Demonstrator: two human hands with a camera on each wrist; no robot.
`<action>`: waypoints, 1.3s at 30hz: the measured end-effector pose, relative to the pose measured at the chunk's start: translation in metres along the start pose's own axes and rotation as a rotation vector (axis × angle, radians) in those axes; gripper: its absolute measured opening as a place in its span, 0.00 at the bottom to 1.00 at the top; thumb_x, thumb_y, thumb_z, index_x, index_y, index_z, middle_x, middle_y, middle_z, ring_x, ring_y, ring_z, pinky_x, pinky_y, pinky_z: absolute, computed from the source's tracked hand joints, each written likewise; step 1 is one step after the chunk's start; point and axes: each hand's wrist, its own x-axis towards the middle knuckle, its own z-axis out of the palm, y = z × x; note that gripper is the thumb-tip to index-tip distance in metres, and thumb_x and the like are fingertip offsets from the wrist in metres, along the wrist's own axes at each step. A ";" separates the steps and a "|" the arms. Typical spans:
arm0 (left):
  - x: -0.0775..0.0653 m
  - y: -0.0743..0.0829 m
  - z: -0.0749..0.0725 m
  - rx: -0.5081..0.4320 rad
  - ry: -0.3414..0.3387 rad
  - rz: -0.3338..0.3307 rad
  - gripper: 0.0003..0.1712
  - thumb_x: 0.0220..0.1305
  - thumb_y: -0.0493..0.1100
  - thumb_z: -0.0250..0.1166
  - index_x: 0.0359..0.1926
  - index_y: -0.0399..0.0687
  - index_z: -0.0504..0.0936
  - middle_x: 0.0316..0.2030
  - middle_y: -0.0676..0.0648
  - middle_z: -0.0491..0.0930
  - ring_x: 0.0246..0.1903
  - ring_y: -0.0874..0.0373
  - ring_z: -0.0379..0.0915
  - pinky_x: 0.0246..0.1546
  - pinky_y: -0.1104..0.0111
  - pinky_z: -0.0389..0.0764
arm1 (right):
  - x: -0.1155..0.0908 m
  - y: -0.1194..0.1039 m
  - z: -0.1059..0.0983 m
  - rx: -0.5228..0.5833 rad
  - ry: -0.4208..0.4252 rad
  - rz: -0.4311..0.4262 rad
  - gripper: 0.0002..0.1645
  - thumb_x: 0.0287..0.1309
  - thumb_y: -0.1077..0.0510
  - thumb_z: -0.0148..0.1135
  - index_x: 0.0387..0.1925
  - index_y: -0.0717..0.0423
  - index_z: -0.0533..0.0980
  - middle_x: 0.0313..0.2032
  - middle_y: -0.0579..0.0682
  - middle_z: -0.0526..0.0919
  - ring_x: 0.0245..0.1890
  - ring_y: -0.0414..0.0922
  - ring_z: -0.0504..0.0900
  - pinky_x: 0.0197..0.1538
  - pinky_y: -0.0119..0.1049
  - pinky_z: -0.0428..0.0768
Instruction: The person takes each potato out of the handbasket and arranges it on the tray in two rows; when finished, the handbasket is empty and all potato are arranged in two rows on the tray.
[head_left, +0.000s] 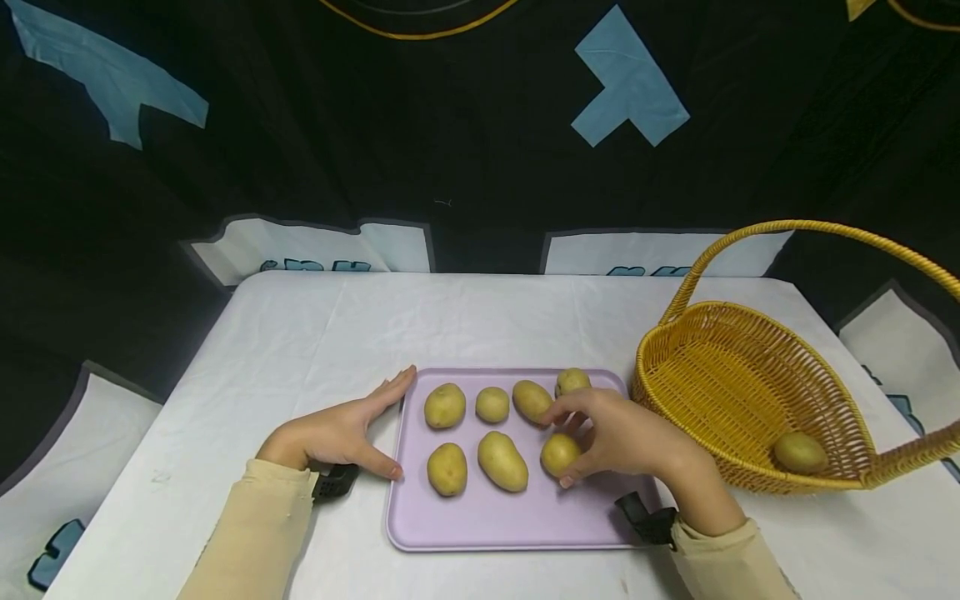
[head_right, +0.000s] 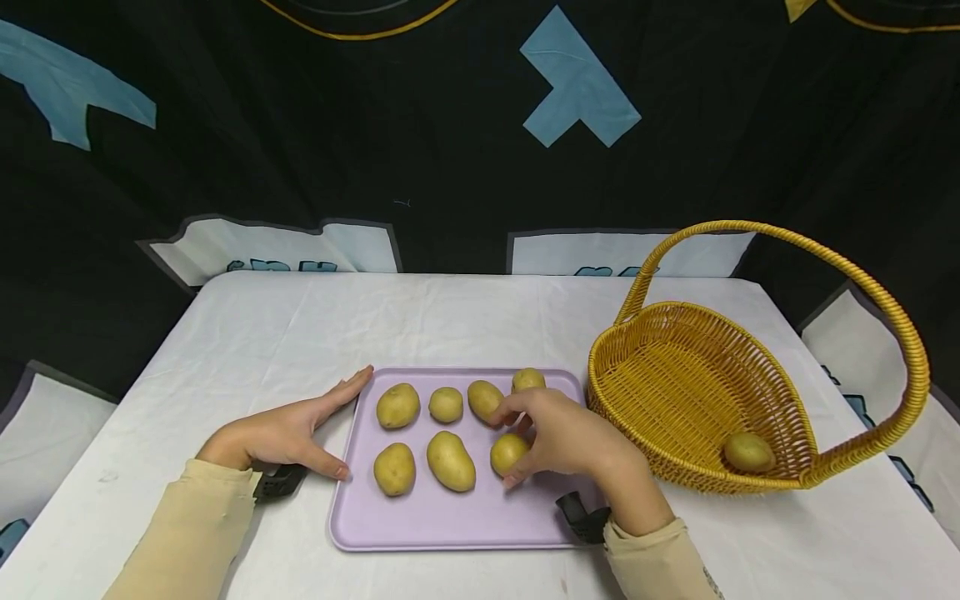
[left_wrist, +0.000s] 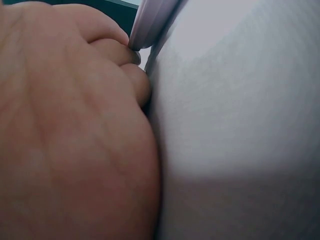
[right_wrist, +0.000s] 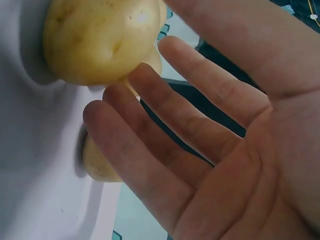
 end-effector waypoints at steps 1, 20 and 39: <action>0.000 0.000 0.000 0.000 0.000 -0.001 0.76 0.42 0.50 0.84 0.81 0.48 0.39 0.80 0.46 0.33 0.77 0.45 0.22 0.72 0.42 0.32 | 0.000 0.000 -0.001 0.000 -0.001 -0.001 0.40 0.31 0.53 0.88 0.51 0.58 0.82 0.44 0.46 0.83 0.44 0.45 0.82 0.47 0.41 0.82; -0.002 0.001 -0.001 -0.004 -0.006 0.006 0.77 0.43 0.50 0.84 0.81 0.48 0.38 0.80 0.46 0.32 0.77 0.46 0.22 0.72 0.42 0.32 | -0.020 0.005 -0.027 0.045 0.041 0.026 0.40 0.37 0.52 0.86 0.55 0.58 0.80 0.54 0.52 0.82 0.49 0.54 0.81 0.49 0.45 0.82; 0.000 0.004 0.000 -0.010 -0.011 0.003 0.77 0.43 0.49 0.83 0.81 0.46 0.37 0.80 0.46 0.31 0.77 0.46 0.21 0.72 0.43 0.31 | -0.076 0.024 -0.107 -0.109 0.072 0.233 0.39 0.44 0.42 0.81 0.57 0.54 0.80 0.50 0.50 0.82 0.49 0.50 0.80 0.44 0.36 0.84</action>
